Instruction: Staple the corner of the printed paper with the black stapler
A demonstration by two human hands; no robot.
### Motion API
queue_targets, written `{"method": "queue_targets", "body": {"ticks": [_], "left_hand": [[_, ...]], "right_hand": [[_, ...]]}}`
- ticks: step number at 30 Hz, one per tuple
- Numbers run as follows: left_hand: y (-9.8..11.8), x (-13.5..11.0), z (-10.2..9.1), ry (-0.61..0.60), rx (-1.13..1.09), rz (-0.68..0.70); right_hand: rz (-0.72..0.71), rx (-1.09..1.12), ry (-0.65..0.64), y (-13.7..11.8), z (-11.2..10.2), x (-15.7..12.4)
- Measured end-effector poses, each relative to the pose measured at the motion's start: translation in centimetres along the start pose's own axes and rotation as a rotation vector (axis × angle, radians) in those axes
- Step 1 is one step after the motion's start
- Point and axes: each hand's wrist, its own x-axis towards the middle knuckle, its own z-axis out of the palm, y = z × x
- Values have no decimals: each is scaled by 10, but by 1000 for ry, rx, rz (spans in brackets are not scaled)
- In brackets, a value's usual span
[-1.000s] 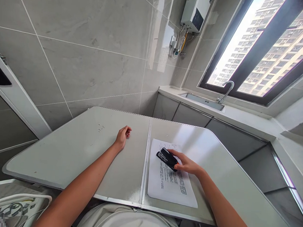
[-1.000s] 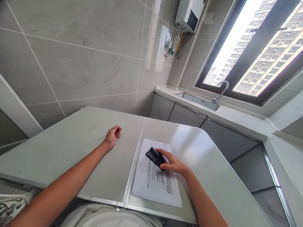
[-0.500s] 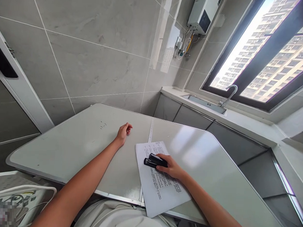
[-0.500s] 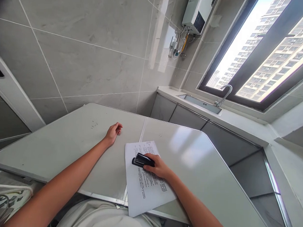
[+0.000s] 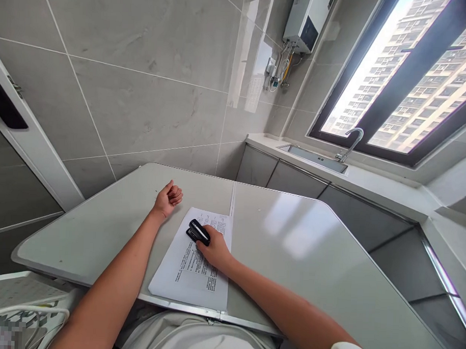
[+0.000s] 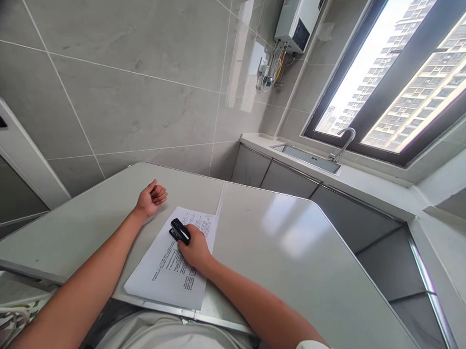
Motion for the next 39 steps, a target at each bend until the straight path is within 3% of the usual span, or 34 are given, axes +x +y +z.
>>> {"method": "queue_targets", "body": {"ticks": [3, 6, 9, 11, 14, 17, 19, 21, 25, 33, 39], "left_hand": [[-3, 3, -10, 98, 15, 67], [-11, 6, -16, 108, -7, 65], [-15, 8, -18, 95, -31, 45], [-16, 8, -19, 94, -46, 33], [-16, 7, -17, 66, -73, 48], [-14, 4, -12, 8, -89, 87], [-13, 1, -8, -15, -101, 105], [-14, 0, -5, -26, -111, 111], [-17, 0, -4, -54, -95, 80], [-21, 1, -3, -44, -88, 84], [-21, 0, -1, -20, -104, 83]], "right_hand": [[-17, 9, -25, -4, 14, 15], [-18, 19, -16, -6, 25, 22], [-74, 104, -71, -3, 17, 30], [-136, 125, -41, 8, -7, 39], [-186, -157, 267, 44, -69, 56], [40, -405, 584, 94, -133, 61], [155, -427, 673, 123, -161, 58], [219, -440, 696, 143, -175, 54], [213, -465, 621, 156, -173, 55], [99, -470, 527, 150, -160, 61], [-62, -373, 452, 118, -119, 89]]}}
